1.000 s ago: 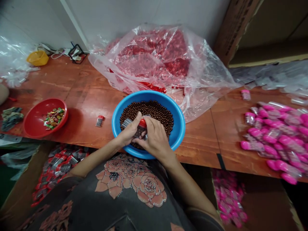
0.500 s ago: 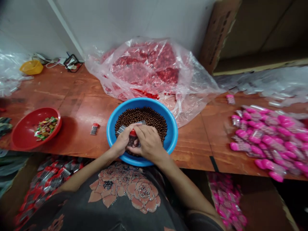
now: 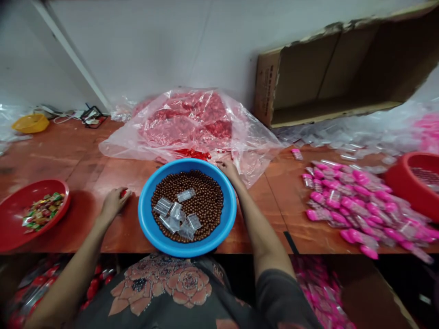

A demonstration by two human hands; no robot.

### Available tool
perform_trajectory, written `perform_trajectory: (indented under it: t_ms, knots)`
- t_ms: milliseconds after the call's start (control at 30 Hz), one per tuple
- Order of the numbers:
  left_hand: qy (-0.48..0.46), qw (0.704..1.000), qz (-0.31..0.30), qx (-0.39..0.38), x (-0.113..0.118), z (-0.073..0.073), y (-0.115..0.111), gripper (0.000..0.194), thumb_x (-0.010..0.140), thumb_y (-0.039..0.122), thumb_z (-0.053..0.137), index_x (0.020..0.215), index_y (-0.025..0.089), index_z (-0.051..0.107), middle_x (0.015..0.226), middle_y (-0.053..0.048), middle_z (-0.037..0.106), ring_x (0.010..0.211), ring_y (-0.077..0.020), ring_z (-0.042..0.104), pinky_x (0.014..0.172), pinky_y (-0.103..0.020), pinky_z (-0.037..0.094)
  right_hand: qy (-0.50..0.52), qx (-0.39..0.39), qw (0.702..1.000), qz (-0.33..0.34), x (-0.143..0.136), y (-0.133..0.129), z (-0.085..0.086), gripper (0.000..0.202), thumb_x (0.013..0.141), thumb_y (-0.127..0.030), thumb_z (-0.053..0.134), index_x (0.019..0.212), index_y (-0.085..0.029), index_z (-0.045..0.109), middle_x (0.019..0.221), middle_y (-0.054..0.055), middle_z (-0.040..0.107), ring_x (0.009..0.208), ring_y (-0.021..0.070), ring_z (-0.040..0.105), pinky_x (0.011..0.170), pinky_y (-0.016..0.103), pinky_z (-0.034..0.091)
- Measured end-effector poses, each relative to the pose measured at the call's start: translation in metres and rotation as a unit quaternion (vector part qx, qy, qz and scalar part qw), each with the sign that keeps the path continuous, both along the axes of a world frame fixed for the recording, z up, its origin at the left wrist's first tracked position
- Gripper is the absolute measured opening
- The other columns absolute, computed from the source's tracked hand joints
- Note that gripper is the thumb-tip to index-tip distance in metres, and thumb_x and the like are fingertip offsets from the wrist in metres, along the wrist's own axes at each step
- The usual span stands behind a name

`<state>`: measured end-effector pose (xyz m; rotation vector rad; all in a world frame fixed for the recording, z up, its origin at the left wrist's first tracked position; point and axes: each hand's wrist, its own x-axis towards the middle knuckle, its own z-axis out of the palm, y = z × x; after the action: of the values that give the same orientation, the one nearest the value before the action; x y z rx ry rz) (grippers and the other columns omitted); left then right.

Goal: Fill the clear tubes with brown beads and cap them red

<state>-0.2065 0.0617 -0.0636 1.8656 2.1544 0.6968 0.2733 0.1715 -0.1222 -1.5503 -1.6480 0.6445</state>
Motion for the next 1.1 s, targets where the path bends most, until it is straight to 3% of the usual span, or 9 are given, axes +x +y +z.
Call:
perform_trajectory:
  t_ms: [200,300,433,533,667,800,867,933,1100]
  knots:
    - [0.052,0.998,-0.029,0.030,0.044,0.040,-0.001,0.024,0.095,0.033,0.050,0.101,0.017,0.067,0.102,-0.011,0.063,0.104,-0.0273,0.055,0.095,-0.040,0.041,-0.043,-0.017,0.993,0.112,-0.026,0.047,-0.014,0.043,0.079,-0.028,0.061,0.122,-0.020,0.065,0.144,0.010,0.056,0.141,0.0241,0.041,0.121,0.044,0.027]
    - [0.032,0.989,-0.139,0.029,0.094,0.061,-0.003,0.030,0.100,0.038,0.043,0.103,0.020,0.067,0.103,-0.006,0.065,0.099,-0.0191,0.059,0.091,-0.032,0.046,-0.052,-0.025,0.991,0.117,-0.030,0.057,-0.022,0.037,0.079,-0.028,0.061,0.114,-0.015,0.067,0.140,0.015,0.058,0.136,0.0267,0.045,0.119,0.046,0.026]
    - [0.084,0.922,-0.365,-0.101,0.164,0.049,0.005,0.026,0.097,0.034,0.050,0.101,0.018,0.071,0.100,-0.008,0.067,0.097,-0.0201,0.062,0.088,-0.030,0.047,-0.043,-0.038,0.996,0.071,-0.026,0.044,-0.028,0.023,0.080,-0.034,0.061,0.092,-0.016,0.067,0.119,0.016,0.066,0.116,0.0281,0.055,0.104,0.042,0.042]
    - [0.168,0.876,-0.408,-0.193,0.195,0.027,0.018,0.033,0.089,0.033,0.062,0.113,0.010,0.068,0.111,-0.017,0.065,0.102,-0.0290,0.061,0.086,-0.036,0.047,-0.020,-0.042,0.999,0.020,-0.017,0.021,-0.026,0.022,0.077,-0.038,0.064,0.087,-0.018,0.065,0.106,0.014,0.067,0.104,0.0278,0.058,0.093,0.040,0.047]
    - [0.176,0.867,-0.412,-0.216,0.202,0.017,0.033,0.028,0.086,0.022,0.063,0.111,0.010,0.068,0.112,-0.016,0.066,0.103,-0.0270,0.061,0.089,-0.034,0.045,0.029,-0.028,0.997,-0.060,0.000,-0.010,-0.015,0.033,0.080,-0.038,0.057,0.104,-0.018,0.063,0.107,0.011,0.064,0.090,0.0227,0.062,0.083,0.039,0.051]
    - [0.089,0.881,-0.421,-0.196,0.188,0.026,0.035,0.027,0.089,0.022,0.058,0.113,0.014,0.069,0.109,-0.012,0.066,0.101,-0.0237,0.061,0.090,-0.033,0.044,0.267,0.008,0.957,-0.110,0.009,-0.043,0.011,0.043,0.082,-0.036,0.053,0.124,-0.026,0.057,0.112,0.005,0.064,0.072,0.0139,0.064,0.071,0.034,0.055]
    - [0.020,0.890,-0.416,-0.186,0.183,0.031,0.031,0.027,0.087,0.023,0.060,0.112,0.015,0.069,0.108,-0.010,0.066,0.099,-0.0225,0.061,0.091,-0.034,0.044,0.365,0.015,0.928,-0.075,0.003,-0.062,0.029,0.039,0.079,-0.035,0.061,0.117,-0.028,0.062,0.102,0.002,0.068,0.072,0.0130,0.065,0.074,0.033,0.055]
    - [-0.034,0.894,-0.411,-0.176,0.185,0.035,0.027,0.026,0.087,0.022,0.061,0.111,0.016,0.069,0.109,-0.008,0.067,0.100,-0.0211,0.061,0.093,-0.033,0.044,0.356,-0.015,0.934,-0.009,-0.011,-0.080,0.046,0.031,0.079,-0.036,0.064,0.108,-0.026,0.068,0.089,0.000,0.069,0.075,0.0138,0.065,0.079,0.034,0.054]
    - [-0.131,0.892,-0.404,-0.153,0.196,0.043,0.016,0.024,0.088,0.021,0.061,0.110,0.017,0.068,0.113,-0.007,0.069,0.104,-0.0196,0.062,0.097,-0.033,0.043,0.111,-0.067,0.973,0.190,-0.053,-0.103,0.071,0.034,0.077,-0.045,0.072,0.104,-0.024,0.072,0.098,0.003,0.072,0.091,0.0200,0.066,0.089,0.041,0.052]
